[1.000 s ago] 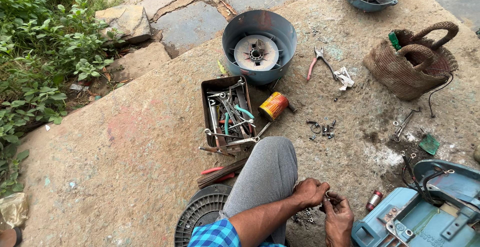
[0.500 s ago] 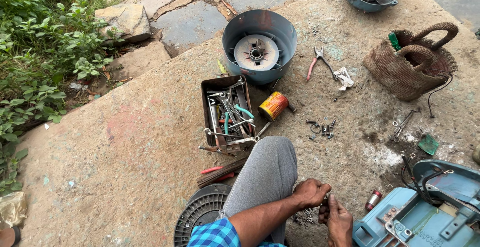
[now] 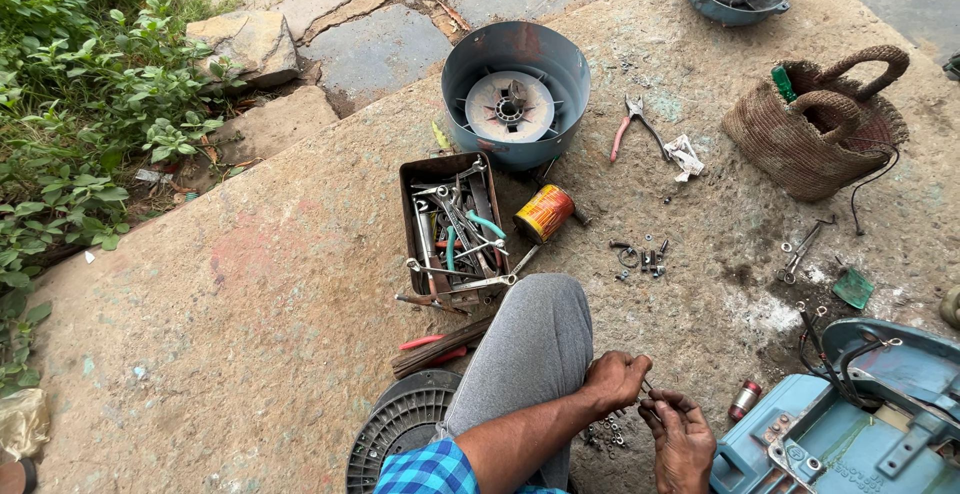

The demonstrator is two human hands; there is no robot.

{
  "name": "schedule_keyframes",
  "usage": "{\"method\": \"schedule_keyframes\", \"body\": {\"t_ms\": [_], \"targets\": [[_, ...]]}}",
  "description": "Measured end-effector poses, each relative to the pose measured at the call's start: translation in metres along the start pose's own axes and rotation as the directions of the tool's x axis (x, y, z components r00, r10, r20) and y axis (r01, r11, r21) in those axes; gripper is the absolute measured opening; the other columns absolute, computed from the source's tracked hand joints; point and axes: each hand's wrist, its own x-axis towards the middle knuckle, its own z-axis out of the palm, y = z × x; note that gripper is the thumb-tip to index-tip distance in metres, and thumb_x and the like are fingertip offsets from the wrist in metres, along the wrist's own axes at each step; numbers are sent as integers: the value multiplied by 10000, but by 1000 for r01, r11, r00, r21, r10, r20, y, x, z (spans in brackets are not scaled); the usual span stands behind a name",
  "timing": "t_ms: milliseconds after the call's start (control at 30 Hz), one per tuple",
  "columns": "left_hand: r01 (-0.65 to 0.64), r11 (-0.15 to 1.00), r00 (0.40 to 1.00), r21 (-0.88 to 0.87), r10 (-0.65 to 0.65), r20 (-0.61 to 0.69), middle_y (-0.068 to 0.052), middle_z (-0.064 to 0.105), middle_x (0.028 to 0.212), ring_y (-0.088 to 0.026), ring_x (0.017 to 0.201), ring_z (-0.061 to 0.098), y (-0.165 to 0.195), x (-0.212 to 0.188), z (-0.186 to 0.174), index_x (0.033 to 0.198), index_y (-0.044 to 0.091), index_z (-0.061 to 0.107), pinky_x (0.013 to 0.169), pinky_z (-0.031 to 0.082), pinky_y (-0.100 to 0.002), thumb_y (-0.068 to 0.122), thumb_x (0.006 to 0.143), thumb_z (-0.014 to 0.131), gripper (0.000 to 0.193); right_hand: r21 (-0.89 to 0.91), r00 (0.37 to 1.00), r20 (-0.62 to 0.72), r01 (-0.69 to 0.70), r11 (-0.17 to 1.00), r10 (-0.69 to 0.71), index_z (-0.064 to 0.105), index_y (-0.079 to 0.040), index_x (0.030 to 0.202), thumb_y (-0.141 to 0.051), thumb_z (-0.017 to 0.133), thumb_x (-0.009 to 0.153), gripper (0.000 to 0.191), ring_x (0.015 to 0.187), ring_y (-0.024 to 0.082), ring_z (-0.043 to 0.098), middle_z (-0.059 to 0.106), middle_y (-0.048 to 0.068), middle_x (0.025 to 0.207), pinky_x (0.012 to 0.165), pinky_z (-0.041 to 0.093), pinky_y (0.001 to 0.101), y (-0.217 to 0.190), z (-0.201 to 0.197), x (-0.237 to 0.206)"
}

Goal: The person sits on the floor and assembles a small white terminal block, inserting and tightening metal bolts and nuts. A second person works on the wiring of a blue electric motor nearby. The recorder handles the terminal block repeatedly, adjusting the bolts.

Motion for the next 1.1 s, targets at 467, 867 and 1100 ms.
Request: {"method": "schedule_keyframes", "body": {"t_ms": [467,867,1100], "targets": [[-155,979,987,130,158,-18,-183,731,1032,-312,1003,716,-12,5,3,1194,-3,685,962,544,-481,472,991,536,538,-391,962,93,-201,898,256,698,45,1143,-211,666,942,327,659,230,682,726,142,797,615,596,390,13,-7,15],[-188,955,982,231,190,13,-252,721,997,-355,947,708,-12,-3,5,1165,-42,673,920,543,-541,386,996,561,474,-937,975,168,113,332,143,749,-48,1052,-247,558,1009,279,727,278,765,760,147,834,744,626,437,-11,14,-7],[-163,946,978,281,193,-83,-306,694,1019,-407,978,679,-18,5,9,1075,-74,694,916,532,-545,402,992,602,492,-946,950,260,286,154,-172,755,-36,964,-243,685,919,224,822,334,745,767,173,964,829,580,492,-22,41,-31]]}}
